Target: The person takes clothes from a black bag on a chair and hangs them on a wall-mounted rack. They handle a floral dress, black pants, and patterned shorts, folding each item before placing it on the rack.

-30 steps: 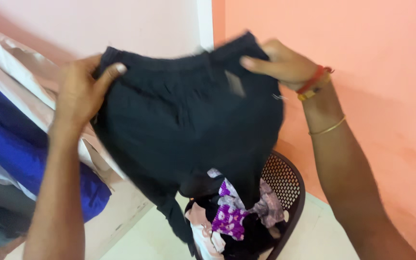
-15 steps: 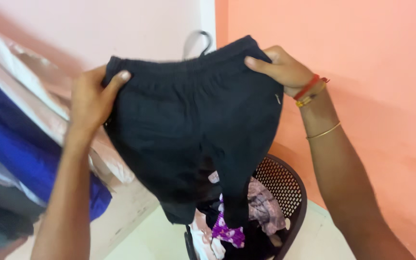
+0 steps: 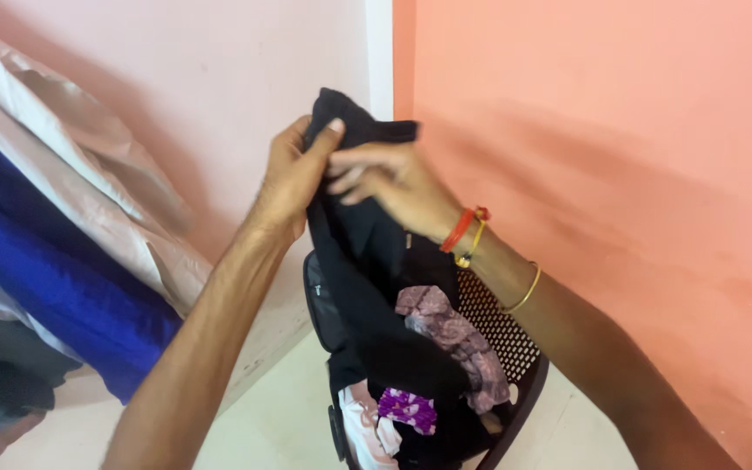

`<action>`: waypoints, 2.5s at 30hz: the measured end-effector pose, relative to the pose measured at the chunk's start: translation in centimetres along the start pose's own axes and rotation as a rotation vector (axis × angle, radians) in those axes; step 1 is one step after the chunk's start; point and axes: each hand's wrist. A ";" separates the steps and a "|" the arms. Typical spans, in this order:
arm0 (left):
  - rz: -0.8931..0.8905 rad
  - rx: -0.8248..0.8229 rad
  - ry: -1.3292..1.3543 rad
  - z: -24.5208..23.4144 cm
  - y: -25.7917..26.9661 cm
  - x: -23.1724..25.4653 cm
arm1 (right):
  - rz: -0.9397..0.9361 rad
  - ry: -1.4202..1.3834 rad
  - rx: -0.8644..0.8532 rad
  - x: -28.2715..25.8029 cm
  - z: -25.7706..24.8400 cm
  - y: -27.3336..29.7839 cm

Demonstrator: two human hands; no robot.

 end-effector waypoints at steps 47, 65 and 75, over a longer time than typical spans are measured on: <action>0.465 0.219 -0.525 -4.9 3.3 0.5 | -0.062 0.485 0.148 -10.4 -13.0 4.3; 0.387 0.427 -0.703 -5.6 9.6 3.1 | -0.185 0.427 0.036 -8.4 -8.4 0.7; 0.195 0.510 -0.532 -7.2 15.1 3.8 | -0.314 0.411 -0.029 -5.6 -3.3 -1.3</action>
Point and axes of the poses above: each hand's wrist, its own y-axis away from the middle knuckle, its own z-axis out of the palm, x = y × z, and after that the axes turned 9 degrees about -z, right-handed
